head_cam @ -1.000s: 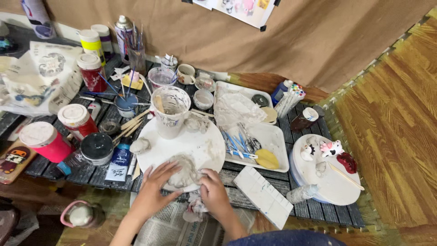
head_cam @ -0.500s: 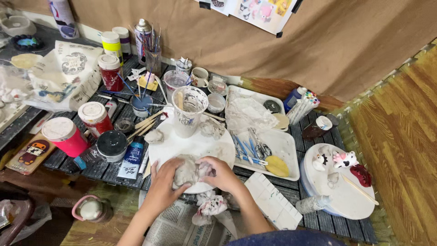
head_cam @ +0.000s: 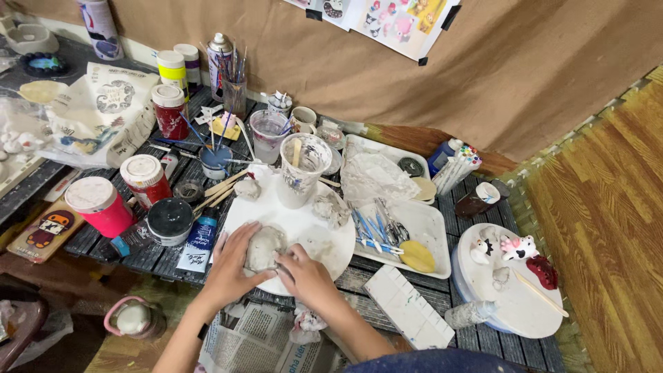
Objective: The person kneads and shapes a lump of gray clay on a white rotating plate. They repeatedly press, fold, and roll the material with both hands, occasionally using a wooden stick to assist in smoothing the surface. The workspace contains various art supplies, including paint containers and brushes.
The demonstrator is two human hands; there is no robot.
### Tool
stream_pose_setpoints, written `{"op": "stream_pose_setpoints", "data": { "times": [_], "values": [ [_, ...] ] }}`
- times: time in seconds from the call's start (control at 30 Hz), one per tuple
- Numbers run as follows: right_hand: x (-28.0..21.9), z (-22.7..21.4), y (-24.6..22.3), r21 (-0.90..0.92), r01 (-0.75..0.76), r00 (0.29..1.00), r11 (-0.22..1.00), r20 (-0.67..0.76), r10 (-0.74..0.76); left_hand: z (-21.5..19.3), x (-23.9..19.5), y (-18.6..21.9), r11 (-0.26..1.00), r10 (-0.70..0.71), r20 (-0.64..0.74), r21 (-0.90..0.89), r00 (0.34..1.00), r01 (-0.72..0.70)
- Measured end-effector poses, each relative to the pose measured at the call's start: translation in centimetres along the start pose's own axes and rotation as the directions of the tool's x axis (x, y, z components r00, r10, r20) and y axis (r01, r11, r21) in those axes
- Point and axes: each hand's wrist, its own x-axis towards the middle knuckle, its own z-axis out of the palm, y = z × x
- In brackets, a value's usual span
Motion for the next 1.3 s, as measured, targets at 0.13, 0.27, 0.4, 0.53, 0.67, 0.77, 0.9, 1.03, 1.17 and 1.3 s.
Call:
{"op": "stream_pose_setpoints", "data": {
  "times": [0.13,0.27,0.4,0.53,0.67,0.77,0.9,1.03,1.17,1.3],
  "values": [
    [-1.2,0.1,-0.1,-0.106,0.06,0.998,0.993,-0.027,-0.063,0.4,0.1,-1.0,1.0,0.025,0.006,-0.009,1.0,-0.025],
    [-2.3,0.1,0.1,-0.136,0.084,0.994,0.987,-0.065,-0.093,0.3,0.2,-1.1,1.0,-0.002,0.036,0.008,0.999,0.002],
    [-2.1,-0.2,-0.1,-0.088,0.08,0.991,0.993,-0.098,-0.088,0.3,0.2,-1.1,1.0,0.017,0.014,0.008,1.0,-0.017],
    [-2.0,0.3,-0.5,-0.18,0.126,0.984,0.976,-0.106,-0.146,0.3,0.1,-1.5,1.0,0.005,0.027,-0.016,1.0,-0.005],
    [-2.9,1.0,-0.3,-0.182,0.12,0.978,0.976,-0.15,-0.148,0.6,-0.2,-1.2,1.0,-0.016,0.03,0.0,0.999,0.016],
    [-3.5,1.2,-0.1,-0.222,0.071,0.987,0.972,-0.123,-0.1,0.8,-0.3,-0.7,0.999,-0.029,0.019,0.015,0.999,0.029],
    [-3.2,0.5,0.2,-0.103,-0.003,0.987,0.995,-0.158,-0.013,1.0,-0.4,0.0,0.998,-0.06,-0.003,0.02,0.998,0.06],
    [-1.8,-0.9,0.0,-0.088,-0.111,0.993,0.99,-0.05,0.107,1.3,-0.6,0.1,0.997,-0.063,-0.015,0.038,0.998,0.064],
    [-1.4,-0.3,-0.9,-0.182,-0.061,0.997,0.981,-0.05,0.052,0.7,-0.1,0.0,0.999,-0.032,-0.007,0.035,0.999,0.032],
    [-2.4,0.7,0.0,-0.191,-0.068,0.996,0.979,-0.078,0.054,0.7,-0.7,0.8,0.996,-0.045,-0.022,0.073,0.999,0.047]
  ]
}}
